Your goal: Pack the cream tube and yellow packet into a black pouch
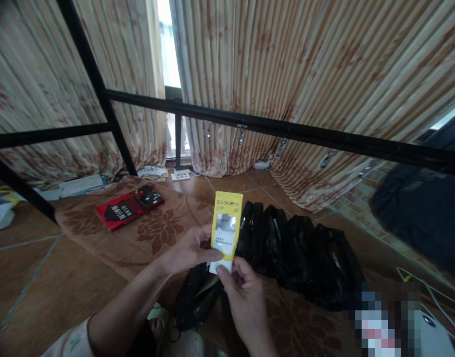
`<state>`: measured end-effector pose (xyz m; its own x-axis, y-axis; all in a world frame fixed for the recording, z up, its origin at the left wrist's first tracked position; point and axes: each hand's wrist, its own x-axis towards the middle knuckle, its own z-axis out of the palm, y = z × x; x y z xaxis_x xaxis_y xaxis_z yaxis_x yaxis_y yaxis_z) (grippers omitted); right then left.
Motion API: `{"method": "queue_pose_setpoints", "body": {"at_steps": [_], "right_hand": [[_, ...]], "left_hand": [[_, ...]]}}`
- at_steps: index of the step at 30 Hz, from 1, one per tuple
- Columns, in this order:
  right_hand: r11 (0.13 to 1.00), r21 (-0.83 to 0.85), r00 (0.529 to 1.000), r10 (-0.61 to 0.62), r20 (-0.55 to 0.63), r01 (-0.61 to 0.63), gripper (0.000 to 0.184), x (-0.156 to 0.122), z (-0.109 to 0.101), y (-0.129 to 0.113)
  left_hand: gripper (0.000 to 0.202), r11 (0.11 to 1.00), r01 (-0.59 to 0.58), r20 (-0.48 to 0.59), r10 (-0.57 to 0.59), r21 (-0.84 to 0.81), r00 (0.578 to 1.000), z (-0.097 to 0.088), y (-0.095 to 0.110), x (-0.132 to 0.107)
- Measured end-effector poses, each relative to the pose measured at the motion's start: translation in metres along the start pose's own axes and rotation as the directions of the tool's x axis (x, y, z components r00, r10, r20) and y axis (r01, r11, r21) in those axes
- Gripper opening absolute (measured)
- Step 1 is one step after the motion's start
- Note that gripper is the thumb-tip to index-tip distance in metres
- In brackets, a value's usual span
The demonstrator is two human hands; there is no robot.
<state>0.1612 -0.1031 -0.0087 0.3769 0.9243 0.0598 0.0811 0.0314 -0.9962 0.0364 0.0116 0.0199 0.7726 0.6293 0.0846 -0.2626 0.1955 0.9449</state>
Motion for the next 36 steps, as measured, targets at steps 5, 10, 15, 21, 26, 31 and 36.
{"method": "queue_pose_setpoints", "body": {"at_steps": [5, 10, 15, 21, 26, 31, 36], "right_hand": [[1.0, 0.002, 1.0, 0.015, 0.008, -0.015, 0.029, 0.0001, -0.0006, 0.0012], [1.0, -0.018, 1.0, 0.023, 0.003, -0.023, 0.031, 0.0009, -0.0021, 0.0029], [1.0, -0.009, 1.0, 0.02, 0.012, -0.02, 0.03, 0.001, -0.0019, 0.0024], [1.0, -0.013, 1.0, 0.018, 0.024, -0.018, 0.028, -0.0002, -0.0023, 0.0017], [0.999, -0.019, 0.999, 0.034, 0.034, -0.034, 0.031, 0.0002, -0.0038, 0.0023], [0.999, -0.025, 0.999, 0.025, 0.037, -0.025, 0.031, 0.0007, -0.0042, 0.0035], [0.998, -0.051, 0.999, 0.028, 0.042, -0.025, 0.031, -0.0001, -0.005, 0.0041]], "left_hand": [[0.038, 1.0, 0.0, -0.001, 0.0, -0.006, 1.0, 0.0007, -0.0035, 0.001], [0.036, 1.0, -0.007, 0.012, 0.007, -0.009, 1.0, -0.0013, -0.0073, 0.0017], [0.037, 1.0, -0.002, 0.034, 0.002, -0.019, 0.999, -0.0022, -0.0081, 0.0013], [0.036, 1.0, 0.012, 0.048, -0.011, -0.011, 0.999, -0.002, -0.0047, 0.0007], [0.035, 1.0, 0.014, 0.023, -0.014, 0.012, 1.0, -0.0011, -0.0028, 0.0012], [0.034, 1.0, 0.012, 0.025, -0.012, 0.006, 1.0, -0.0009, -0.0042, 0.0016], [0.036, 1.0, 0.003, 0.025, -0.002, -0.026, 1.0, -0.0012, -0.0055, 0.0013]]}}
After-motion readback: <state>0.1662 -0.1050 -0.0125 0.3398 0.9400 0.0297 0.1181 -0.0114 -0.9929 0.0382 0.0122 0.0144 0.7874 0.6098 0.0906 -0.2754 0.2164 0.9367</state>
